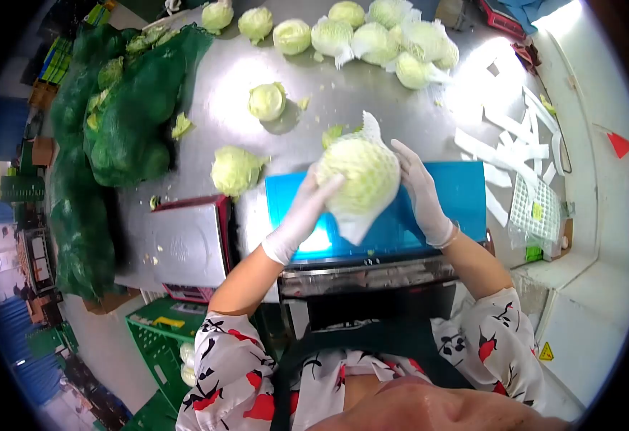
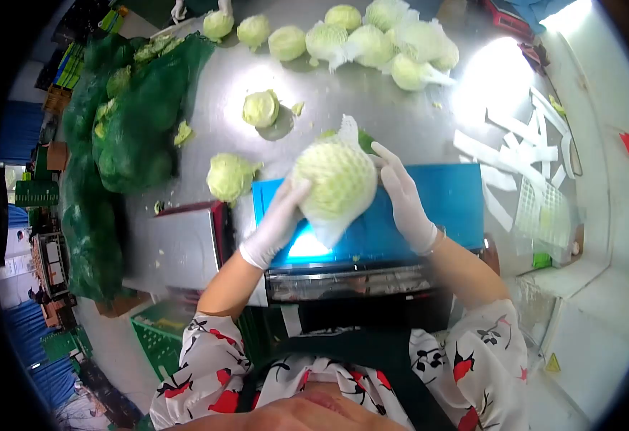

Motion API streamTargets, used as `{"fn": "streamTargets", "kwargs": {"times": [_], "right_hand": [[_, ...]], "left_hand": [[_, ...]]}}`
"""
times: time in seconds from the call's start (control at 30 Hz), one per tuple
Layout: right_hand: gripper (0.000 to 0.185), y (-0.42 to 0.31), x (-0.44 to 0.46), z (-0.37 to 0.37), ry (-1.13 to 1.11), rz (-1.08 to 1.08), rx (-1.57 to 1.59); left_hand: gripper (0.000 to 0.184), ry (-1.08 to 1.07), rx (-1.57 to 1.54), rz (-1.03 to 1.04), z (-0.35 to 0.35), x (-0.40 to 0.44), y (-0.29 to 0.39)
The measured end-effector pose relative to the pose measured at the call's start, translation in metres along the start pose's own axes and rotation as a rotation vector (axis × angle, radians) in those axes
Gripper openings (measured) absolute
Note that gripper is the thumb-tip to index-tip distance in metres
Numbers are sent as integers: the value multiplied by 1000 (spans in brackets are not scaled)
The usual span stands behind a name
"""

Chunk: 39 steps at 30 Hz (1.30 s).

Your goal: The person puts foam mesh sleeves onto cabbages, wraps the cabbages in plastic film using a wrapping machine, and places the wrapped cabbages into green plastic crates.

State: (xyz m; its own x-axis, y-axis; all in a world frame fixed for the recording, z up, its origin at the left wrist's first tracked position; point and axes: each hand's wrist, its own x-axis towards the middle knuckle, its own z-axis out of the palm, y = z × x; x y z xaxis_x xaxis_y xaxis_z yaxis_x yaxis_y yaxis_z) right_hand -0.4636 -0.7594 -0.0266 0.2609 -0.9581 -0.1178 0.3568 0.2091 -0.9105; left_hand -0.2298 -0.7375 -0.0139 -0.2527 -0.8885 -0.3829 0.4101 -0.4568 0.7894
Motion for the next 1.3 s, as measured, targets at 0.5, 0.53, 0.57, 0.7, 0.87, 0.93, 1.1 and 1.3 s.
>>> {"fn": "streamTargets", "kwargs": {"times": [0.5, 0.53, 0.57, 0.7, 0.87, 0.93, 1.1, 1.3], "right_hand": [[59, 0, -175, -52, 550, -332, -1319], [60, 10, -191, -68, 659, -334, -1487], [61, 23, -203, -77, 665, -256, -1532], [56, 51, -216, -73, 651, -139, -1719], [18, 29, -203, -71, 373, -147, -976], [18, -16, -222, -61, 175, 88, -605], [12, -124, -268, -65, -453, 118, -684], [89, -148, -141, -50, -261, -175, -739]], "left_hand": [[74, 627, 1506, 493, -7, -156, -87], [76, 690, 1657, 485, -16, -170, -98], [79, 708, 1734, 469, -17, -176, -110], [75, 687, 1566, 459, 4, -168, -152], [34, 425, 667, 386, 6, -156, -154], [26, 141, 719, 322, 20, -187, -116], [17, -308, 642, 157, 37, -254, -25], [121, 16, 886, 625, 47, -151, 12]]}}
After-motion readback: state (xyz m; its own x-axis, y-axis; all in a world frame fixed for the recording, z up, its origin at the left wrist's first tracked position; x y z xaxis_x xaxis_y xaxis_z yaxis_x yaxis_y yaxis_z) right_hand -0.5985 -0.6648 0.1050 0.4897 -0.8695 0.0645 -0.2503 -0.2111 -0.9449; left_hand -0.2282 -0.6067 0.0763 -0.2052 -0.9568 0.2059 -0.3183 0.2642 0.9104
